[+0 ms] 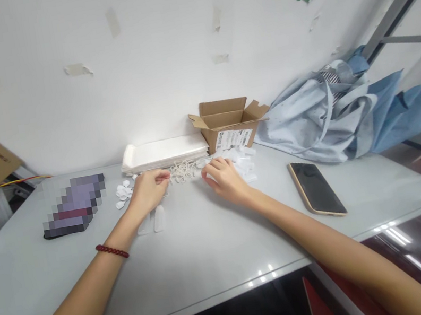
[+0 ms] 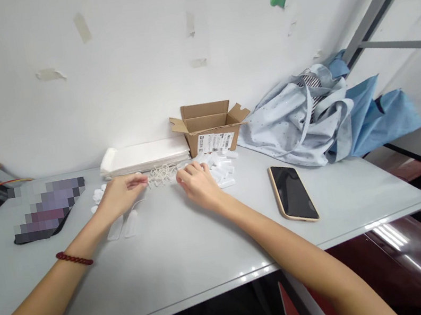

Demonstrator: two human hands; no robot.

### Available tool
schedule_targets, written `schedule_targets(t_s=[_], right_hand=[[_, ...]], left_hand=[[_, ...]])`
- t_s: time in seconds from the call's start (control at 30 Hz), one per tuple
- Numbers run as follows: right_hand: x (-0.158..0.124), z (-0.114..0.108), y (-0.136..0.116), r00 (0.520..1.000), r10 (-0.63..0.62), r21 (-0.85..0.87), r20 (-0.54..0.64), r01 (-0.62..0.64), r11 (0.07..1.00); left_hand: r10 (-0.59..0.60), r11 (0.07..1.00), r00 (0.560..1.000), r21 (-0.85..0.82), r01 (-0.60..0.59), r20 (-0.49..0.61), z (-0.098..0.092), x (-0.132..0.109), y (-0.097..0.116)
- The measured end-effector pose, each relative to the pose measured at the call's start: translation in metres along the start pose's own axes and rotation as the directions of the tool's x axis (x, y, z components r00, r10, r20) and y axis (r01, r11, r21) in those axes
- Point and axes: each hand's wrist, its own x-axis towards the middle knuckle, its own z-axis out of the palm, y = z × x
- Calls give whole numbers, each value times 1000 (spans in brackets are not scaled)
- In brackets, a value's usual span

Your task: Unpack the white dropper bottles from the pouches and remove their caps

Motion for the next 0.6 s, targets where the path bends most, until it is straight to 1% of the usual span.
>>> schedule_targets(t_s=[0.1,0.2,0.3,0.43,0.5,0.53,0.6], right_hand=[[-1,-1,-1,1000,-6,7,-11,6,1000],[-2,-2,-3,1000,-17,20,0,17,1000],[-2,-3,-4,1000,-25,27,11,25,999],[-2,-5,-7,1000,-24,19,18,23,1000],[-2,-5,-7,999,-21,19,29,21,1000],[-2,-6,-8,999,-20,19,32,19,1000],[-2,-6,-8,999,-22,22,31,22,1000]], left_hand=[[19,995,998,103,-13,-57,-2,-1,1],[127,965,987,243,-99,-103,-4,-2,1],[224,923,973,332,-193,-60,-4,-2,-1],[290,870,955,401,-288,56,-1,1,-7],[312,852,945,412,-323,96,1,2,-8],[324,848,941,411,-335,100,1,2,-8],[344,846,936,409,-342,71,0,1,-5]])
